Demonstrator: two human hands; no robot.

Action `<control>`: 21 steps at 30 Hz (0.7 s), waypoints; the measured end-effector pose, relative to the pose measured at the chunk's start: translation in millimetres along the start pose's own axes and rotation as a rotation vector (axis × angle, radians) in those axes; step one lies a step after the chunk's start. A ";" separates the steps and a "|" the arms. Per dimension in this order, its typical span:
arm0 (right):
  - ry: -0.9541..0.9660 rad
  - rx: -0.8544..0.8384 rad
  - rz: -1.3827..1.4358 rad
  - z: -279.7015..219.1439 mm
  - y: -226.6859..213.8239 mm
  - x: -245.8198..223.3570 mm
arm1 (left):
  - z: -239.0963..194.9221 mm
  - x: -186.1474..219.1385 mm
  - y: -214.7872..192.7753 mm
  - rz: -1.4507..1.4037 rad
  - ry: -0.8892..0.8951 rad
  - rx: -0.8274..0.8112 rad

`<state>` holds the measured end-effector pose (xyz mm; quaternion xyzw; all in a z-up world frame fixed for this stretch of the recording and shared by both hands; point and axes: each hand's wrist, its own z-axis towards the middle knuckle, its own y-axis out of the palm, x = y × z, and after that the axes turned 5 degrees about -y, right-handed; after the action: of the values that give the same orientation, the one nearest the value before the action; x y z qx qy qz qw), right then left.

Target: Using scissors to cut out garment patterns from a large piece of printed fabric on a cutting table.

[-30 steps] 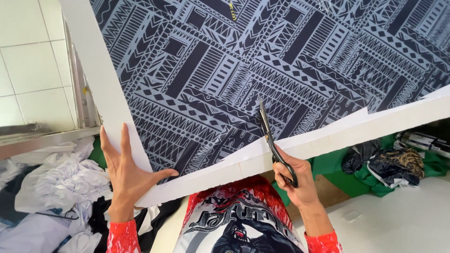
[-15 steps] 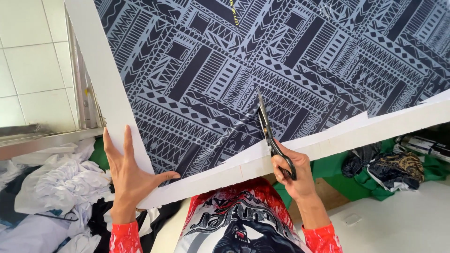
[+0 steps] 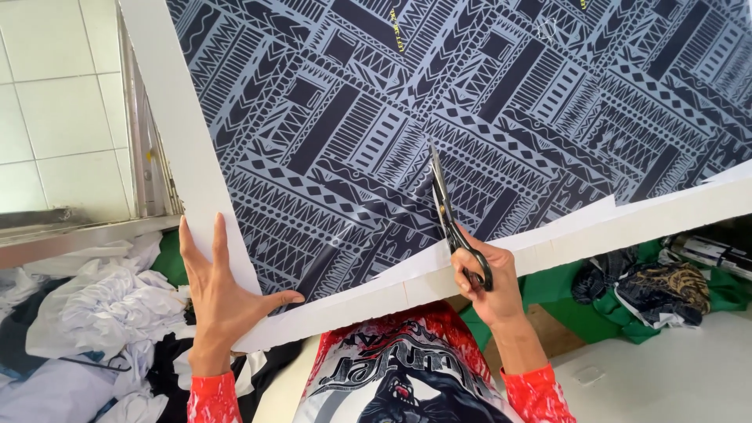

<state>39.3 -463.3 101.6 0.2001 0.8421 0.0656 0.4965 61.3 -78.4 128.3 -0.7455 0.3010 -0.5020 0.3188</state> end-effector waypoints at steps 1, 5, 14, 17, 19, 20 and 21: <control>-0.002 -0.001 0.000 2.5 0.8 -0.7 | 1.0 -1.8 1.5 0.000 0.002 0.002; -0.001 -0.031 0.000 11.4 4.5 0.1 | 1.7 -4.3 1.1 0.021 0.005 0.011; -0.015 -0.037 0.019 18.8 18.9 -13.8 | 2.4 -1.2 -0.7 0.028 -0.016 -0.007; 0.016 0.004 0.006 29.8 29.4 -22.5 | 2.8 1.0 -1.9 0.029 -0.031 -0.014; 0.029 0.000 0.006 35.1 33.6 -25.2 | 2.3 3.1 -3.2 0.026 -0.048 -0.020; 0.026 -0.003 0.004 36.5 37.0 -27.4 | 2.3 3.9 -4.1 0.022 -0.042 -0.020; 0.023 -0.005 0.001 38.0 40.3 -29.4 | 2.5 4.5 -4.8 0.018 -0.037 -0.021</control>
<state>95.6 -441.8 118.9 0.1985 0.8475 0.0704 0.4873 65.6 -78.5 133.8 -0.7551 0.3071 -0.4822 0.3209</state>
